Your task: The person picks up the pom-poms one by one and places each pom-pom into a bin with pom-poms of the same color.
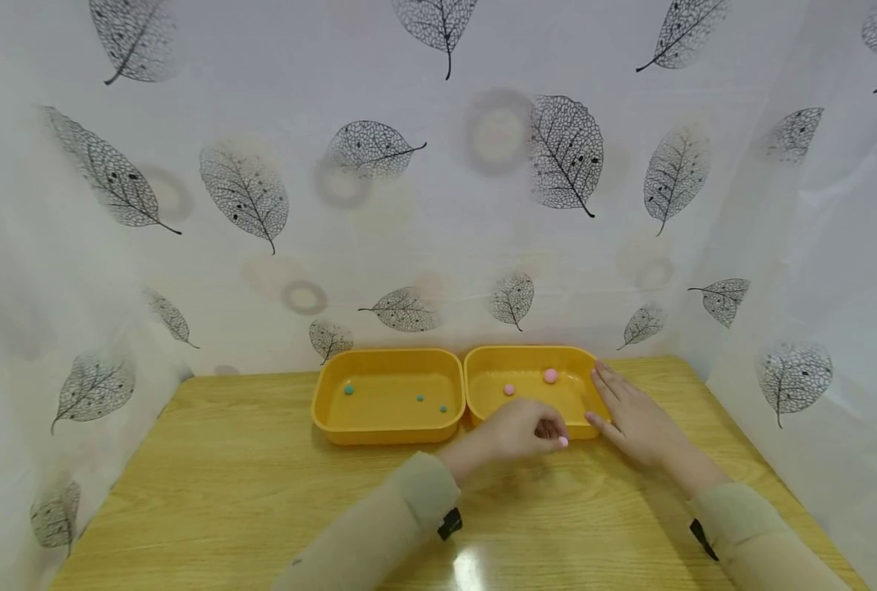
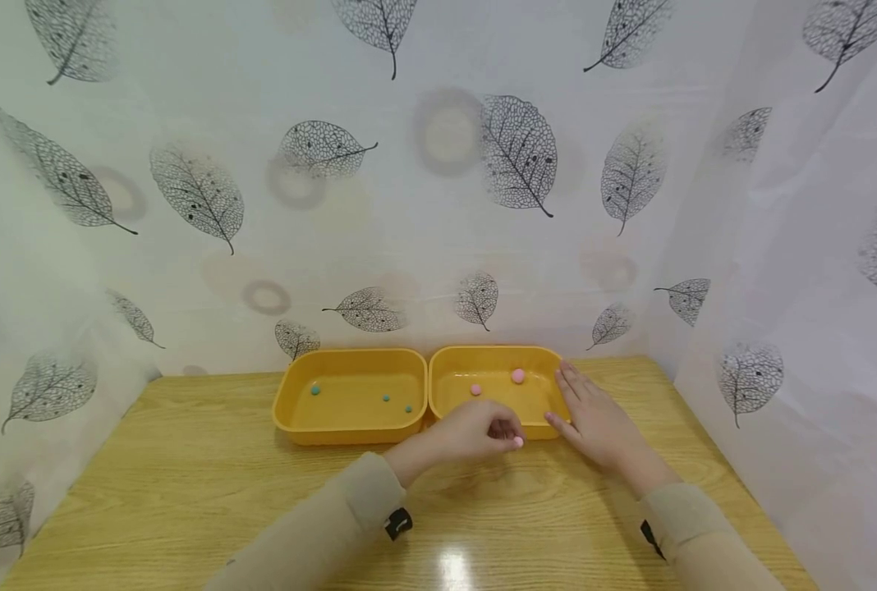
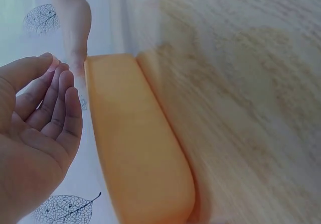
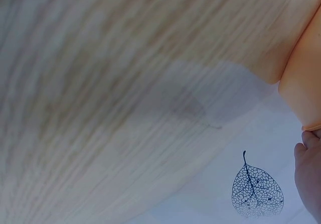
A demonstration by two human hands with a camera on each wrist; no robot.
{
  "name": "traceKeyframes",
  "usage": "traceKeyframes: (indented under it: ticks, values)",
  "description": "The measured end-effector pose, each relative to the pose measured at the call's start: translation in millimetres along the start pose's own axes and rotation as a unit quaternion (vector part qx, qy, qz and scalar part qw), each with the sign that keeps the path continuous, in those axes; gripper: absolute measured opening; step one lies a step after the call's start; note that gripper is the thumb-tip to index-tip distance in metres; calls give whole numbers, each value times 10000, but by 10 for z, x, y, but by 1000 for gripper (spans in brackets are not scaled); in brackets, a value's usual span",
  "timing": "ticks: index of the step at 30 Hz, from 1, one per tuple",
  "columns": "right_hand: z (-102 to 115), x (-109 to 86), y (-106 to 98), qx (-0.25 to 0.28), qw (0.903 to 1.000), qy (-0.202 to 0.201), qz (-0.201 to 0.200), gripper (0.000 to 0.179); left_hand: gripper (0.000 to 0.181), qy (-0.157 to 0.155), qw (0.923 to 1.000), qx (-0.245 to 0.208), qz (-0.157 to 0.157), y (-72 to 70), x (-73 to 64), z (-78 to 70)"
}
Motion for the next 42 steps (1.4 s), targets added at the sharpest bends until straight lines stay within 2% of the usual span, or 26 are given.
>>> traceKeyframes:
  ticks: [8, 16, 24, 33, 42]
  values:
    - [1, 2, -8, -10, 10000, 1, 16, 75, 9, -45, 9998, -15, -173, -193, 32, 1]
    - [-14, 7, 0, 24, 9999, 72, 122, 76, 9, -107, 9985, -346, -415, -320, 36, 107]
    - [-14, 12, 11, 4, 10000, 25, 46, 75, 9, -617, 9947, -566, -593, -371, 22, 285]
    - [-12, -5, 5, 21, 10000, -6, 31, 76, 7, -765, 9935, -458, -709, -397, 47, 451]
    - [-13, -13, -8, -21, 10000, -22, 73, 76, 8, -1006, 9899, -600, -800, -387, 55, 635]
Point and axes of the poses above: each hand's wrist, its own x-axis towards the middle knuckle, its own y-axis out of the palm, z = x × y, the point moved 5 cm from there along x, towards the middle knuckle, and after that the axes turned 5 degrees about -y, right-handed, at the moved point
